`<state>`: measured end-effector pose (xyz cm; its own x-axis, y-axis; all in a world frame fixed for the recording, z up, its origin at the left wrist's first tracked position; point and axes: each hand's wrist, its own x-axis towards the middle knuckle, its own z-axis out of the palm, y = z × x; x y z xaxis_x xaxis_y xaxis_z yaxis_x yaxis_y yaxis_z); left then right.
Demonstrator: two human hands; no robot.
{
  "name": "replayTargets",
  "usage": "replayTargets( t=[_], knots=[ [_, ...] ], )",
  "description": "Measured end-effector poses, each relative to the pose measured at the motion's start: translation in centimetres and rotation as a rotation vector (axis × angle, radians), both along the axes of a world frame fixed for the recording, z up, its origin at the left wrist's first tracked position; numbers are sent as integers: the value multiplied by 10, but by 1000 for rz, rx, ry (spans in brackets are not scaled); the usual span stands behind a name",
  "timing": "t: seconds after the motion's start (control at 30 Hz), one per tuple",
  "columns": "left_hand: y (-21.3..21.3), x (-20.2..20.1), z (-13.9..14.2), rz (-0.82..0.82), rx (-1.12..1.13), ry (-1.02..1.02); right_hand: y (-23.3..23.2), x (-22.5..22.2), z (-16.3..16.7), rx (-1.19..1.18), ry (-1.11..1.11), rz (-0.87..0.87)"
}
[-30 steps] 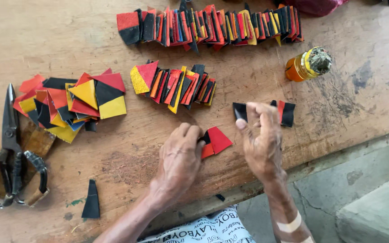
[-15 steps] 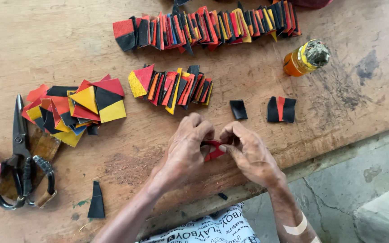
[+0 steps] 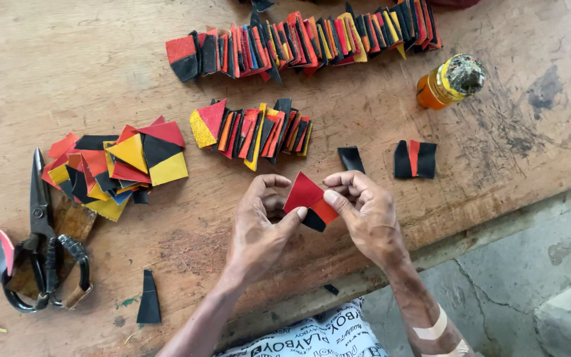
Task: The person assembles small triangular pieces of colored material by hand, pressing them together to form layered units. The person repeatedly picks up pieces, aligns them, and places the finished units into a growing stack on the wooden table.
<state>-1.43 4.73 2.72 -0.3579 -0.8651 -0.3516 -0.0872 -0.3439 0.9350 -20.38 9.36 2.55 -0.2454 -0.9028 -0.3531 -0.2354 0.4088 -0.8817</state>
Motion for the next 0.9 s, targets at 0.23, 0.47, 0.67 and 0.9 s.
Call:
replayTargets(
  t=[0.23, 0.47, 0.67, 0.9],
  knots=[
    [-3, 3, 8, -9, 169, -62, 4, -1, 11, -353, 484, 183],
    [5, -4, 4, 43, 41, 89, 10, 19, 19, -503, 729, 217],
    [15, -3, 0, -33, -281, -67, 2, 16, 19, -525, 765, 284],
    [19, -3, -3, -60, -555, -126, -8, 13, 13, -478, 848, 479]
  ],
)
